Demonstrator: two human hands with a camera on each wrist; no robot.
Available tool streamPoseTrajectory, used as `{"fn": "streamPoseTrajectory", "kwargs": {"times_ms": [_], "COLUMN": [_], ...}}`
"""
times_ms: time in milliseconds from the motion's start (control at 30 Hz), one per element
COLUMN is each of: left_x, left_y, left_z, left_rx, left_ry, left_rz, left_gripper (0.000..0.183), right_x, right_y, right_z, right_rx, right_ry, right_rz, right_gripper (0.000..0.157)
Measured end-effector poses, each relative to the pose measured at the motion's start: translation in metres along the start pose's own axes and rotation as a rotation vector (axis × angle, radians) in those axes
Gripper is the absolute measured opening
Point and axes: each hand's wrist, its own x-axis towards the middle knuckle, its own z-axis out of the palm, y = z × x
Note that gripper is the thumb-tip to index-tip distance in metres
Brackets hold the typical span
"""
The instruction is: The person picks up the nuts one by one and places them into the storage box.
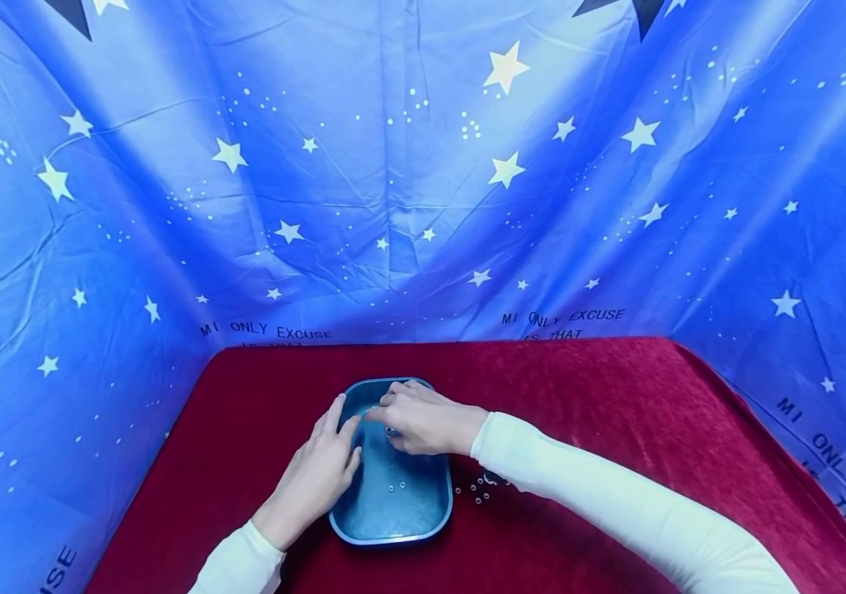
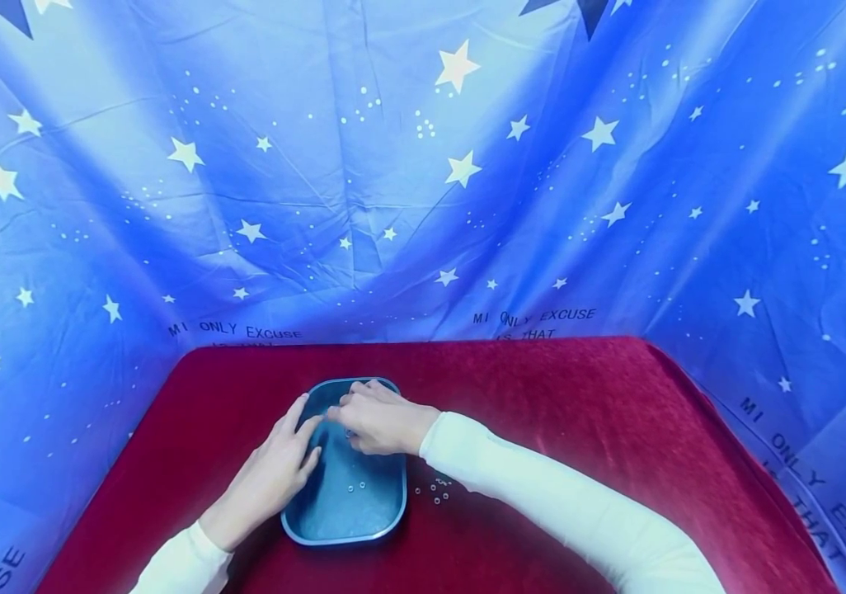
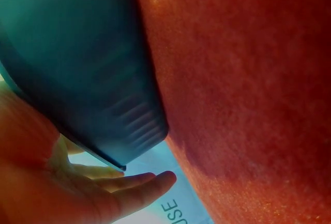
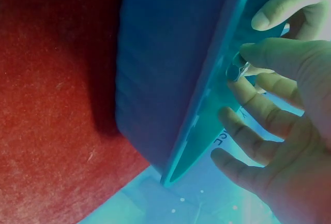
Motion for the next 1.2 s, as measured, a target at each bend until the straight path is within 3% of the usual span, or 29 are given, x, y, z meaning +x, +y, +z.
{"fn": "streamPoseTrajectory", "kwargs": {"times_ms": [400, 767, 1033, 1200], "left_x": [-0.002, 0.000, 0.001, 0.000], "left_y": [-0.002, 0.000, 0.001, 0.000], "left_z": [0.002, 0.002, 0.002, 0.001], "left_rx": [-0.009, 0.000, 0.001, -0.001], "left_ry": [-0.003, -0.002, -0.014, -0.014], "left_rz": [-0.004, 0.004, -0.001, -0.006], "left_gripper": [0.050, 0.048, 0.050, 0.050], "right_x": [0.013, 0.019, 0.022, 0.021], "right_y": [-0.006, -0.008, -0.009, -0.008], "right_z": [0.007, 0.014, 0.022, 0.022], "right_rx": [-0.014, -0.040, -0.036, -0.024], "right_ry": [-0.069, -0.087, -0.112, -0.099], "right_rz": [0.041, 0.049, 0.068, 0.060], "right_gripper": [0.054, 0.048, 0.058, 0.056]}}
